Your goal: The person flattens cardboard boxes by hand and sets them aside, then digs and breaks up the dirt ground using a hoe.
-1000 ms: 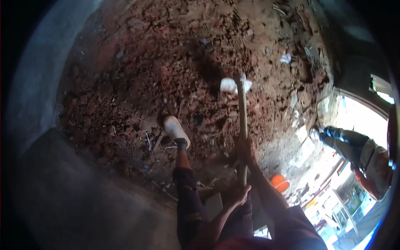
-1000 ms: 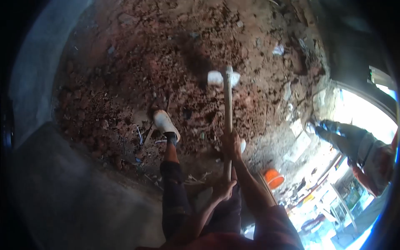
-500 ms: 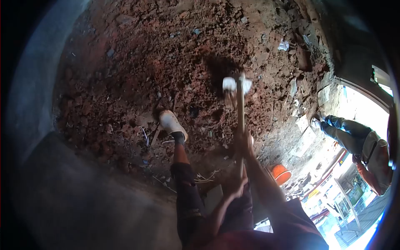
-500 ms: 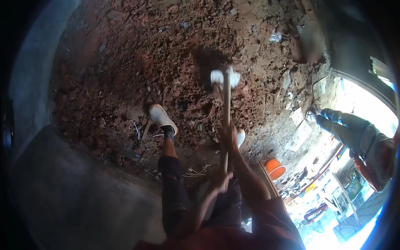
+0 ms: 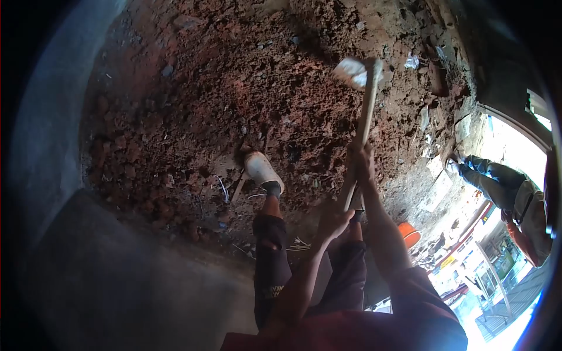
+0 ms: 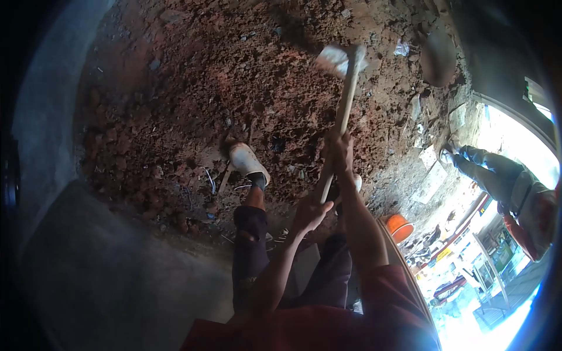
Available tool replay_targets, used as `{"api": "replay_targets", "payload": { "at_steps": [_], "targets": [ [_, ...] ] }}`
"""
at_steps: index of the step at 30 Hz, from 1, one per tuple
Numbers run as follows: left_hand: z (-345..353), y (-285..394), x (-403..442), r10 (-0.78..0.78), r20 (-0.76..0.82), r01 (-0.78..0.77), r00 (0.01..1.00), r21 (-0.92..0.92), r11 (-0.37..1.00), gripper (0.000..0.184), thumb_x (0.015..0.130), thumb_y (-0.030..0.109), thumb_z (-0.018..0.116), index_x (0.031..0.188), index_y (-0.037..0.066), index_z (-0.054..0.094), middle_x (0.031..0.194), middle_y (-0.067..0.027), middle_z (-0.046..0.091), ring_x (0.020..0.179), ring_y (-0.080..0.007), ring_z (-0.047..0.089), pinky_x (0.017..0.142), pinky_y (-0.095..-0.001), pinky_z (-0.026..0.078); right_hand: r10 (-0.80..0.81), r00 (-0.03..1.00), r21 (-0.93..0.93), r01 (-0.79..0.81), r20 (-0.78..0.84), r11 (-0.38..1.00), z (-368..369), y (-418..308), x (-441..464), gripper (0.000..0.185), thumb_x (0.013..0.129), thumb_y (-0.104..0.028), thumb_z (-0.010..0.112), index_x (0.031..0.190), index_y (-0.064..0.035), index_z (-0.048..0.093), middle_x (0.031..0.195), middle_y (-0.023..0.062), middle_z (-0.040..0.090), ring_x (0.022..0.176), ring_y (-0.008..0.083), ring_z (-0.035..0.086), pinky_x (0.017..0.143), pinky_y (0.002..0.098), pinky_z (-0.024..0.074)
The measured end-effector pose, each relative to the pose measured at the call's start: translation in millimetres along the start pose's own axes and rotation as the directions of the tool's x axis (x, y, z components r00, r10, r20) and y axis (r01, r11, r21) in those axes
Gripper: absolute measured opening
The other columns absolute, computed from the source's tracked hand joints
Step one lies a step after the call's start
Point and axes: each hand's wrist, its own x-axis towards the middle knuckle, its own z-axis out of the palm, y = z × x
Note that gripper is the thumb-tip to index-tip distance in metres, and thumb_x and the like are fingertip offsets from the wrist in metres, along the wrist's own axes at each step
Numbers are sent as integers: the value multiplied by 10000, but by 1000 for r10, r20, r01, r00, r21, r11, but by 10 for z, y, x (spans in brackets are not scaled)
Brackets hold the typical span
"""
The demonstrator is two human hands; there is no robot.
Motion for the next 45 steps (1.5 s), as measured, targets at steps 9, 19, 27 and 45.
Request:
{"api": "replay_targets", "payload": {
  "at_steps": [9,19,27,45],
  "targets": [
    [-253,-1224,-1640,-482,37,483,875,-105,869,288,819,291,690,784,20,601,546,-53,528,435,-151,523,404,-332,400,220,976,-140,-217,8,966,514,508,-1703,276,794,-222,575,1002,-41,571,715,9,554,586,111,534,501,255,426],
    [-174,-1267,-1532,323,-164,-319,932,53,946,218,842,215,696,876,30,585,524,14,468,444,-83,465,398,-270,363,149,984,-13,-151,-92,988,660,-519,-1871,158,781,-130,605,863,-73,483,586,-9,462,437,86,440,394,242,371],
    [-251,-1296,-2309,128,70,-140,989,210,968,324,856,286,685,987,4,592,780,-109,597,639,-227,573,565,-393,450,83,997,2,-83,5,997,471,-443,-2688,176,807,-177,625,878,-95,486,587,-31,442,450,85,433,414,245,367],
    [-2475,-597,-756,-151,6,146,989,228,963,330,739,273,668,825,-41,613,573,-131,610,534,-233,627,482,-400,453,117,985,69,-109,-127,992,2403,917,-809,193,877,-248,576,849,-63,529,581,-16,484,453,104,484,395,264,383]
  ]
}}
